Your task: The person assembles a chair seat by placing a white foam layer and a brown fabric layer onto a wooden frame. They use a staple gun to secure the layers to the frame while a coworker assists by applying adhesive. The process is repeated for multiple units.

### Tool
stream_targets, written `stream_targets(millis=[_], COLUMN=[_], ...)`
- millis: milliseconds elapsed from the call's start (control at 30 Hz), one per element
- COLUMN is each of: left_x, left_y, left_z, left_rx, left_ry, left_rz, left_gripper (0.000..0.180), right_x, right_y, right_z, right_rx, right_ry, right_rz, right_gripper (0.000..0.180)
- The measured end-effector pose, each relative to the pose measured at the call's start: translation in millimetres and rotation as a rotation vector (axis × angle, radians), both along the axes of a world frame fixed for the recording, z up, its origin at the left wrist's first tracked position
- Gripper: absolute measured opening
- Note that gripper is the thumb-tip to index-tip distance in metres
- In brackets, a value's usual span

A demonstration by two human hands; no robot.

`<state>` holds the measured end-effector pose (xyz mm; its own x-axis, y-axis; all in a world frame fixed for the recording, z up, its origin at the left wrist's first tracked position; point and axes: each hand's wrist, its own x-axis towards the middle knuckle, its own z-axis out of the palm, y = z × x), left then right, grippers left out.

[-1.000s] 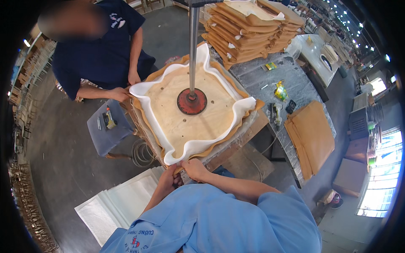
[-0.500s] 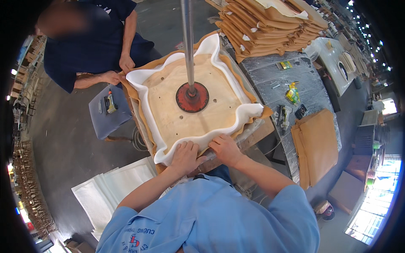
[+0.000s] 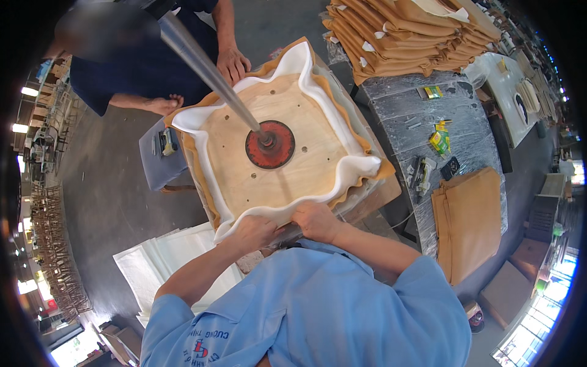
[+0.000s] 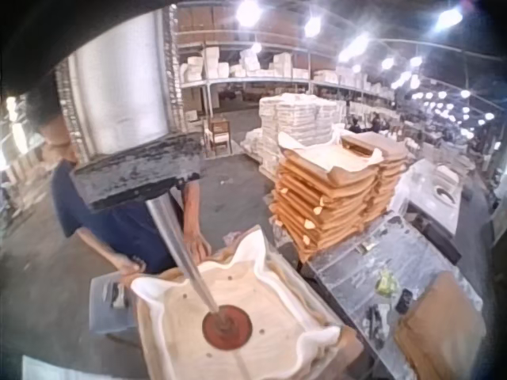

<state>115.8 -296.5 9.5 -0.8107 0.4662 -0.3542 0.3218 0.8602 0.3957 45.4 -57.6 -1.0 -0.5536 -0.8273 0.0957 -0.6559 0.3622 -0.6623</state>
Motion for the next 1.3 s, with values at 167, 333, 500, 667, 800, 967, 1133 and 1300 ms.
stream_targets(millis=[167,333,500,667,800,967,1133,1300], left_x=[6,-19,-39,-37,-37,-20,-4,-13], left_y=[10,71,67,63,65,55,20,21], left_z=[10,-1,-18,-18,-9,17,4,1], left_rx=[0.141,0.119,0.164,0.23,0.255,0.091,-0.059,0.039], left_ry=[0.227,0.346,0.19,0.219,0.237,0.256,0.165,0.127], left_rz=[0.045,0.115,0.039,0.003,0.024,0.101,-0.001,-0.041], left_gripper=[0.031,0.032,0.04,0.039,0.037,0.038,0.041,0.035], right_x=[2,-33,-49,-56,-57,-88,-96,-100], right_y=[16,58,56,58,66,105,107,127], right_z=[10,19,2,4,10,32,24,15], right_rx=[-0.102,0.104,0.096,0.083,0.12,0.424,0.467,0.36], right_ry=[0.054,0.161,0.131,0.069,0.062,0.234,0.216,0.166], right_rz=[0.019,0.09,0.138,0.189,0.179,0.171,0.174,0.084], right_gripper=[0.016,0.014,0.013,0.021,0.02,0.018,0.014,0.014])
